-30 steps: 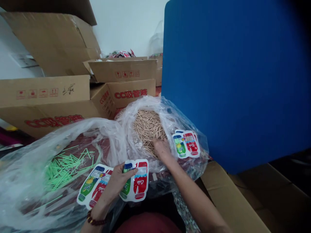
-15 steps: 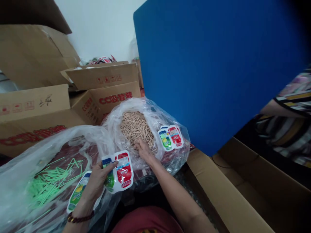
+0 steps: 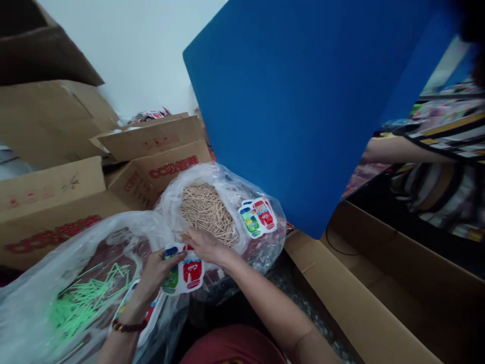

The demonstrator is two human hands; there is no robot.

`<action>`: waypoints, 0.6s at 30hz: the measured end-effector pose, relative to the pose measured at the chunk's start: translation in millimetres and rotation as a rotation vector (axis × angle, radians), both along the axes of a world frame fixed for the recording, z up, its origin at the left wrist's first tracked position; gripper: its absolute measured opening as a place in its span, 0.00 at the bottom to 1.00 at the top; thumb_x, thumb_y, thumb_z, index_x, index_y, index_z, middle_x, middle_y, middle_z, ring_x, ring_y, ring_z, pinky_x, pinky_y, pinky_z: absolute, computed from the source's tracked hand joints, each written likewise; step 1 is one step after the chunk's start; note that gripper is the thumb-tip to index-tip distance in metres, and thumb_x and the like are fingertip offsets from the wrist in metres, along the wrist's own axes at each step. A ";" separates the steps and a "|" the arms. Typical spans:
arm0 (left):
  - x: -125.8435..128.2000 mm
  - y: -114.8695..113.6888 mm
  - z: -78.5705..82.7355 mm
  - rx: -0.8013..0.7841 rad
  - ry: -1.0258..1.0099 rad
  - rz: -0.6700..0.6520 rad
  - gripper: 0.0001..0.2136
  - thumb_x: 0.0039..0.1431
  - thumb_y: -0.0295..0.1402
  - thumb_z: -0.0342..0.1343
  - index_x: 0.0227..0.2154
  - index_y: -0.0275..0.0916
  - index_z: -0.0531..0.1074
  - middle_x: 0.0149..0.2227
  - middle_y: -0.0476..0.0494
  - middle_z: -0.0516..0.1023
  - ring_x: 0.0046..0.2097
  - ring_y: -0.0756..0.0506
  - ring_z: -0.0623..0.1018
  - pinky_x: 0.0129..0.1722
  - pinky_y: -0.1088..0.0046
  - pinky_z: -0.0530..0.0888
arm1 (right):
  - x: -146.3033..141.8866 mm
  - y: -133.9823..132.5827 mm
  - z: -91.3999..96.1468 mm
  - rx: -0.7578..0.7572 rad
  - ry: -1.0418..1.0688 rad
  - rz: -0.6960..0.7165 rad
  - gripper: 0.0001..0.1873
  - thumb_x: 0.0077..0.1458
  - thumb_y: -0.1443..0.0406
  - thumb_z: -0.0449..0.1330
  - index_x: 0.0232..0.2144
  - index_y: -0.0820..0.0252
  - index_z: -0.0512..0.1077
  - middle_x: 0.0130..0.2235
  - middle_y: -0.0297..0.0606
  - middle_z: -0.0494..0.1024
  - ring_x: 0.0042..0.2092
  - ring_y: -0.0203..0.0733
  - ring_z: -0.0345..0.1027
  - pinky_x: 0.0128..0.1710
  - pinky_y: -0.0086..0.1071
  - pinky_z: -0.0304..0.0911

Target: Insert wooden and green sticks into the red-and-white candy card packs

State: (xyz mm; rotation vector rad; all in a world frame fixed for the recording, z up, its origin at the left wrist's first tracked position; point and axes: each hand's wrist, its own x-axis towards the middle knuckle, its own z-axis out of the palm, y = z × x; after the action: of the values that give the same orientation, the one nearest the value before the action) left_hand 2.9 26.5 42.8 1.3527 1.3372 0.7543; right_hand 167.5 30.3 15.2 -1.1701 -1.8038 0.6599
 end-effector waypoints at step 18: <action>-9.7 -13.0 -16.6 -0.097 -0.281 -0.043 0.12 0.43 0.34 0.67 0.30 0.33 0.75 0.28 0.45 0.80 0.26 0.49 0.76 0.27 0.76 0.71 | -6.3 -7.5 -21.2 -0.282 0.584 0.117 0.03 0.53 0.64 0.59 0.32 0.57 0.69 0.29 0.30 0.70 0.30 0.34 0.62 0.31 0.27 0.58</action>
State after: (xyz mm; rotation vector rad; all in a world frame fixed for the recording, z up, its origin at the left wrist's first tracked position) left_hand -6.9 13.5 26.2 1.1488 1.1049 0.8070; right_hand 161.2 22.8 -6.0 -0.9209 -1.3123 1.2146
